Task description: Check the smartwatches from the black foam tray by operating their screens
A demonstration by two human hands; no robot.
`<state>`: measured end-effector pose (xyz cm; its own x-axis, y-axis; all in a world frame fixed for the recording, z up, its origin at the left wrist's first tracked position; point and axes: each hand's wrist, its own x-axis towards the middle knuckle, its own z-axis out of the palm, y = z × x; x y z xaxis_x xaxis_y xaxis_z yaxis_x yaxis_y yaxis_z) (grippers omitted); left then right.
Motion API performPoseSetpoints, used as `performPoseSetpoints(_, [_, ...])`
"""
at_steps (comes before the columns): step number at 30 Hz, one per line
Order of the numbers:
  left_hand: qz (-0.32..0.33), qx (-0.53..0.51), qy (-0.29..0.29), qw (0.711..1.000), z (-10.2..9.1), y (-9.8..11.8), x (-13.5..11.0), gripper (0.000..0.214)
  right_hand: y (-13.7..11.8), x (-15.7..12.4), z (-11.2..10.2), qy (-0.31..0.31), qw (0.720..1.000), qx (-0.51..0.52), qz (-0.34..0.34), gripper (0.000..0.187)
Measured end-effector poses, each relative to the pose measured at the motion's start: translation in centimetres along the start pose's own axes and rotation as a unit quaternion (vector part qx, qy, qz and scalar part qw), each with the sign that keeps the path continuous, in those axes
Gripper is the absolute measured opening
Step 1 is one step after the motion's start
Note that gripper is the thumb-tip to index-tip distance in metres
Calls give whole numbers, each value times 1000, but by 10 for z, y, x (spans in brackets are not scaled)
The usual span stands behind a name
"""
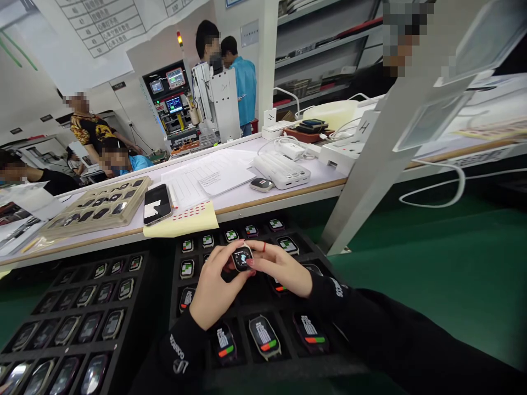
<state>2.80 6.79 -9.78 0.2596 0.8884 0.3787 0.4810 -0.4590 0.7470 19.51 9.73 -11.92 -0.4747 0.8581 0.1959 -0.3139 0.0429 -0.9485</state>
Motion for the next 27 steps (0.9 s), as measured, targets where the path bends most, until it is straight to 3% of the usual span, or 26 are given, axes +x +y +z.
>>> performPoseSetpoints(27, [8,13,-7,1000,-2,1,0,50,0,-1,1,-6,1000,3,10,55])
